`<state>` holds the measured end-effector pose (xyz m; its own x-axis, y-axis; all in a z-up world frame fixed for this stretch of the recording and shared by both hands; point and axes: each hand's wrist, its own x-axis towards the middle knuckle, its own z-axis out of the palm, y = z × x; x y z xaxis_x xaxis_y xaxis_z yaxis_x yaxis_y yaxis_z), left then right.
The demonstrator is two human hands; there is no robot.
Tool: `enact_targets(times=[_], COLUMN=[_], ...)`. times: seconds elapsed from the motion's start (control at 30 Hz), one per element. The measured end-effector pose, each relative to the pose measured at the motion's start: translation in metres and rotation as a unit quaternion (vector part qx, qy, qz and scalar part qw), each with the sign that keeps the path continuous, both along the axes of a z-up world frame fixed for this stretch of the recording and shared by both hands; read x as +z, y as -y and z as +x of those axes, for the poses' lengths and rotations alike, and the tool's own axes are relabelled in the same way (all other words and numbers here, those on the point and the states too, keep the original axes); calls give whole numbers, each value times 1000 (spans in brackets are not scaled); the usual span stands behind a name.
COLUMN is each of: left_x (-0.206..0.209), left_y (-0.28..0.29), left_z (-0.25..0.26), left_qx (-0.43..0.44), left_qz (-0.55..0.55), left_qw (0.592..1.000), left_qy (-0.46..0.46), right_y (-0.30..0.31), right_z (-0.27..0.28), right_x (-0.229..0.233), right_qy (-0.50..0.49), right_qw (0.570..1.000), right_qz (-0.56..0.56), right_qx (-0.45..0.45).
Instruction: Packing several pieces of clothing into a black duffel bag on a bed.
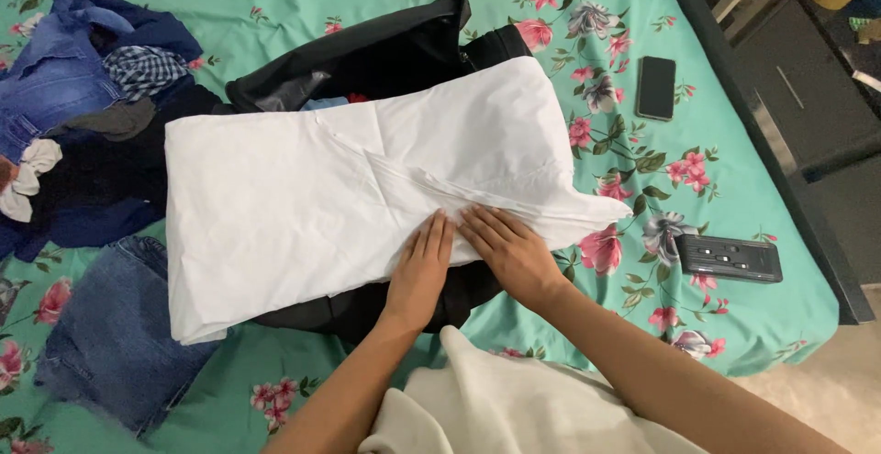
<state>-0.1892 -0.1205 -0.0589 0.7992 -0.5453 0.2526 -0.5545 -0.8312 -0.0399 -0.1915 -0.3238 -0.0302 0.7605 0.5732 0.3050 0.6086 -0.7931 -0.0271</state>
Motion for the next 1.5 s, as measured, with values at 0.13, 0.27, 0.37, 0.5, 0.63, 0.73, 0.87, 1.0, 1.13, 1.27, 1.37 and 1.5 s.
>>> enact_targets(times=[0.13,0.27,0.37,0.5,0.63,0.73,0.87,1.0,1.13,1.27,1.37,1.5], left_x=[-3,-3,10,14,31,27,16,10,28,52,53,52], left_y=[1,4,8,16,47,58,66,76,96,132,159,177], left_z=[-2,-8,-15,-18,-18,-13,-9,-9,-13,-21,-22,-19], left_qx=[14,33,47,56,78,83,156,216,269,174,109,57], left_qz=[-11,-2,27,20,6,52,98,112,88,1,-28,16], left_qw=[999,999,998,997,993,995,978,966,958,981,990,994], left_qy=[-29,-17,13,54,85,16,101,85,51,89,82,90], right_y=[4,14,27,37,52,66,88,112,134,147,155,156], right_z=[-3,-7,-10,-9,-9,-9,-12,-17,-18,-20,-17,-18], right_x=[0,5,11,21,19,14,13,26,21,11,4,4], right_qy=[5,6,3,-5,-5,-6,-14,-17,-16,-31,-31,-43], right_qw=[1000,1000,1000,999,996,994,994,992,990,987,986,965], right_qz=[-17,-25,-8,33,63,71,65,73,103,148,164,232], right_qx=[-9,-10,-3,37,67,83,90,96,98,48,-17,-115])
